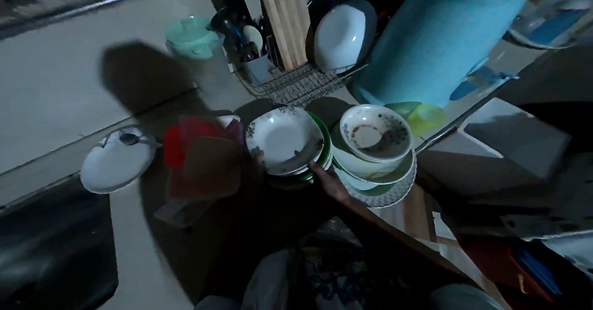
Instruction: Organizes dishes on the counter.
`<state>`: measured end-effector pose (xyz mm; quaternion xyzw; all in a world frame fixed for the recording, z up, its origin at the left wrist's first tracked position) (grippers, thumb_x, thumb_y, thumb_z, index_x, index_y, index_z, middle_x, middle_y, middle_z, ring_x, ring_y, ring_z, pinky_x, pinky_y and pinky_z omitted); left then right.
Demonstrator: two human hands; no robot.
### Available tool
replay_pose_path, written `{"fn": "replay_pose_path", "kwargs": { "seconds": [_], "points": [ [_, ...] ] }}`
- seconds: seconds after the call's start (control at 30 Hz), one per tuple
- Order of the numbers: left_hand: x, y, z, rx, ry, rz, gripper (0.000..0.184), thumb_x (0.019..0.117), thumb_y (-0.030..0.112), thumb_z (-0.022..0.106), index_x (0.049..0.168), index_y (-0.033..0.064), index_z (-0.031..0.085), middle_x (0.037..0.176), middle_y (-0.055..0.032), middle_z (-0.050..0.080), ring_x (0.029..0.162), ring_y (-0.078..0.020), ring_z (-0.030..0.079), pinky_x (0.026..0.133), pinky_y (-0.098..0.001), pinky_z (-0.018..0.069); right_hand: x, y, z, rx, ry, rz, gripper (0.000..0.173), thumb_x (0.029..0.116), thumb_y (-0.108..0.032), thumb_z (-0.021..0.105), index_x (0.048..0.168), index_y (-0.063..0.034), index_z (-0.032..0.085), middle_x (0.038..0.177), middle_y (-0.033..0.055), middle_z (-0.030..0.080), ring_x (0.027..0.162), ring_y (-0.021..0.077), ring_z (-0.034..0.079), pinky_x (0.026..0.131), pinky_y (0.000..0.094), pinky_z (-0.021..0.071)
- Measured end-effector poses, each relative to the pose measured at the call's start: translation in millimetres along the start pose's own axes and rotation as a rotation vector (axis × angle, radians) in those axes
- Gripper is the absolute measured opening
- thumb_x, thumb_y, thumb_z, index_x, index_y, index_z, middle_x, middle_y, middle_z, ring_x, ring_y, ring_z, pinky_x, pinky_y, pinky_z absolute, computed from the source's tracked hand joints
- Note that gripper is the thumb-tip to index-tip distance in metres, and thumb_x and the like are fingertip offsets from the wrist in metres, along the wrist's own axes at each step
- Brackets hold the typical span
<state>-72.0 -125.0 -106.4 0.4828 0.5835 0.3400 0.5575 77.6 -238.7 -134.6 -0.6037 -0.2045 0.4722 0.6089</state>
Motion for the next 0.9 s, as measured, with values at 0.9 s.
{"fn": "replay_pose_path", "kwargs": {
  "seconds": [0.9],
  "points": [
    [-49.7, -21.2, -22.0, 0.315, 0.031, 0.267, 0.036, 0.1035, 0.017, 0.053, 0.128, -0.0083, 0.061, 0.123, -0.0253, 0.065, 0.113, -0.0307, 0.064, 0.098, -0.0456, 0.0514, -43.0, -36.6, -7.6, 0.052, -0.045, -0.089, 0.061, 0.0907, -0.012, 0.072, 0.143, -0.0037, 0.042, 0.114, 0.0091, 0.070, 0.099, 0.0145, 0.071, 0.088, 0.0323, 0.0614]
  ]
}}
Point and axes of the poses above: each hand's wrist, its own x-axis towards the middle knuckle, its own z-axis out of the palm, y = z × x, the point moved 1 cm from there along x, towards the middle knuckle
